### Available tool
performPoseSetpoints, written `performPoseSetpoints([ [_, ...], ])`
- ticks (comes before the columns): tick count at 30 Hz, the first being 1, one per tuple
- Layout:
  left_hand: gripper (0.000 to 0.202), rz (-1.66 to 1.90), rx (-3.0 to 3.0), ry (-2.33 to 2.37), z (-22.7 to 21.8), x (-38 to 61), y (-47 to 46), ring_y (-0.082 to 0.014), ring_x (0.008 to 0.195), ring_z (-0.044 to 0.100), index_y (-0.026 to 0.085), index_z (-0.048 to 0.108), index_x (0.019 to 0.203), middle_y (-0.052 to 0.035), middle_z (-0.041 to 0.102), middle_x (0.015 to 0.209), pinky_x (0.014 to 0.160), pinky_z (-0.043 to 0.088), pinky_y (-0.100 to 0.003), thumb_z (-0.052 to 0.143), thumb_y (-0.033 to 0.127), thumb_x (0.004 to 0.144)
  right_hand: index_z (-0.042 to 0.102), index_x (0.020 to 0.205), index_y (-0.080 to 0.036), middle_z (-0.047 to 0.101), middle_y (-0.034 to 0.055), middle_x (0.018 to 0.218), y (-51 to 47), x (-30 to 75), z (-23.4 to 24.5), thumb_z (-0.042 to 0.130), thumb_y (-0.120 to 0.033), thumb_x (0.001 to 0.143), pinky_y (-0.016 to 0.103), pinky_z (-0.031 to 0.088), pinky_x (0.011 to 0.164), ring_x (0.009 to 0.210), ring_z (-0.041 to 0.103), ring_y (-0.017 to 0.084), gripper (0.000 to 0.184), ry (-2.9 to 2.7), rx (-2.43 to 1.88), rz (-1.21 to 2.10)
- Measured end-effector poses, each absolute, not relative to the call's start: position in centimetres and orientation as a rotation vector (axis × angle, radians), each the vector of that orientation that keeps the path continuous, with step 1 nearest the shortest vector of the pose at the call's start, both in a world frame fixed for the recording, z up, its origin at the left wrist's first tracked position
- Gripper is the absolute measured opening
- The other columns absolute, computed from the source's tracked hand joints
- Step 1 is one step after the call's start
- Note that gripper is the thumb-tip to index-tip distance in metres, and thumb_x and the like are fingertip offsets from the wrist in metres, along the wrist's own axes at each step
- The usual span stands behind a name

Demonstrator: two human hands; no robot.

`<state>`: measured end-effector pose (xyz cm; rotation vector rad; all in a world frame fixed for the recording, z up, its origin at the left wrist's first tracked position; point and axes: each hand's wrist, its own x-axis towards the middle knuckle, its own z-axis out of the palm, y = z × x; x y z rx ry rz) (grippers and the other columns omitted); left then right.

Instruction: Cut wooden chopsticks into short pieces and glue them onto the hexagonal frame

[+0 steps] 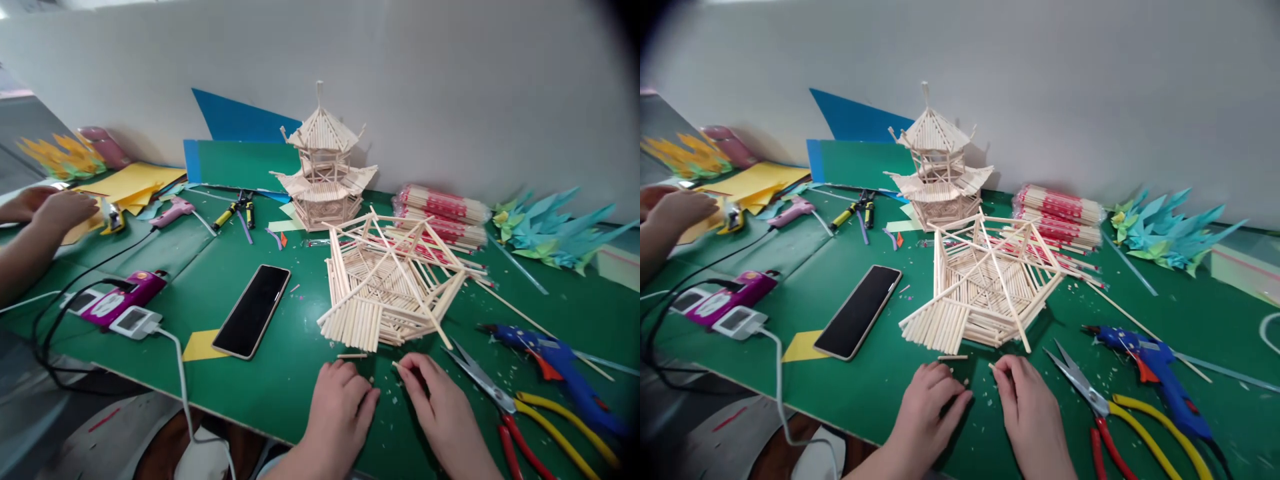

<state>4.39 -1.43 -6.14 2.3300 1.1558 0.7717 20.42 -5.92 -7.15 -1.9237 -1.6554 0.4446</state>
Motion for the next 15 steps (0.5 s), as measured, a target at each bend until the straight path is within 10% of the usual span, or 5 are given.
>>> performPoseSetpoints([
  [6, 0.019, 0.974, 2.327, 1.053, -5.1, 4.3, -2.0, -0.0209, 0.069, 0.058, 0.014, 0.061, 0.090, -0.0101, 0.063, 0.076, 0.064, 0.047, -0.034, 0.049, 0.009, 0.075, 0.056, 0.097, -0.020, 0.065, 0.0035, 0.092, -6.6, 20.6, -5.3, 0.046, -0.037, 0.083, 0.018, 0.050, 0.071, 0.082, 0.062, 0.014, 0.023, -1.179, -1.809, 0.775],
  [15, 0.018, 0.779, 1.493, 1.046, -2.0, 4.5, -2.6, -0.0150, 0.054, 0.051, 0.018, 0.071, 0.082, -0.0039, 0.056, 0.060, 0.051, 0.040, -0.024, 0.056, 0.027, 0.077, 0.049, 0.071, -0.020, 0.059, -0.0004, 0.064, -7.1, 17.5, -2.8, 0.064, -0.036, 0.070, 0.020, 0.051, 0.056, 0.059, 0.059, 0.013, 0.022, -0.829, -1.411, 1.095],
])
